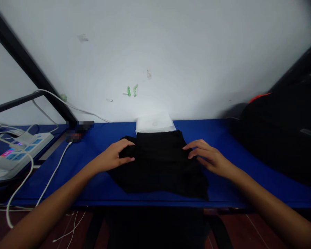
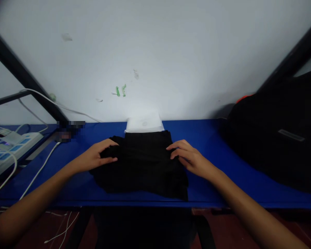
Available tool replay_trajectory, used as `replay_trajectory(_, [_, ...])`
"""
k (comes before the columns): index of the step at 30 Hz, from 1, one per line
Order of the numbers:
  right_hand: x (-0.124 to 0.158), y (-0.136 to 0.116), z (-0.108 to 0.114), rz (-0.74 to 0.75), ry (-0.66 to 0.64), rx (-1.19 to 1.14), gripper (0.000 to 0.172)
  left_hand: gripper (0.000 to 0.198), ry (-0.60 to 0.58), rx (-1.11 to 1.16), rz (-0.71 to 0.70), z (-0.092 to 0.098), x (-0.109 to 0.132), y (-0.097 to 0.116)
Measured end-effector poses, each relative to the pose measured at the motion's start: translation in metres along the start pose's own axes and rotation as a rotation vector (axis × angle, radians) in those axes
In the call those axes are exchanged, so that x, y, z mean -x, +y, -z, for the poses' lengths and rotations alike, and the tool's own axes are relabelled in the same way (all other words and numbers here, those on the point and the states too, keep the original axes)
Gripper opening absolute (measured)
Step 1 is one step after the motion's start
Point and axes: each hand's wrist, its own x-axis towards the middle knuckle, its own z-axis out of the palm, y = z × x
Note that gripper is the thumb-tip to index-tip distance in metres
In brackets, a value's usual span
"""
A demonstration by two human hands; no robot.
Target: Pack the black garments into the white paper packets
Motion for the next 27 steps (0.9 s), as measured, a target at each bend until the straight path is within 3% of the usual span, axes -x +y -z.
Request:
replay_trajectory(6, [0.013, 0.011, 0.007, -0.053, -0.026, -0.028, 0.023, 0.046, 0.166, -0.036, 0.257, 0.013, 0.010, -0.028])
replay_trajectory(12, [0.008, 0.004, 0.013, -0.144, -0.132, -0.097, 0.018, 0.033, 0.048, -0.331, 0.534, 0.019, -0.004, -0.045])
replay_trajectory(14, [0.005, 0.000, 0.013, -0.184, -0.155, -0.077, 0.023, 0.035, 0.077, -0.505, 0.555, 0.019, -0.010, -0.043])
replay_trajectory(16, [0.003, -0.001, 0.012, -0.207, -0.180, -0.048, 0.030, 0.032, 0.175, -0.645, 0.411, 0.016, -0.015, -0.037])
replay_trajectory(18, [0.001, 0.001, 0.010, -0.223, -0.192, -0.033, 0.030, 0.030, 0.229, -0.676, 0.138, 0.011, -0.018, -0.026])
replay_trajectory(20, [0.001, 0.004, 0.009, -0.239, -0.180, -0.035, 0.028, 0.032, 0.134, -0.581, -0.122, 0.005, -0.021, -0.014])
replay_trajectory(22, [-0.001, 0.006, 0.007, -0.262, -0.150, -0.043, 0.027, 0.037, -0.033, -0.427, -0.284, -0.001, -0.026, -0.004])
replay_trajectory(25, [-0.009, 0.007, 0.006, -0.301, -0.121, -0.035, 0.026, 0.029, -0.195, -0.243, -0.358, -0.008, -0.038, -0.001])
replay_trajectory(27, [-0.018, 0.009, 0.005, -0.327, -0.092, -0.008, 0.027, 0.021, -0.152, -0.165, -0.317, -0.010, -0.049, -0.008])
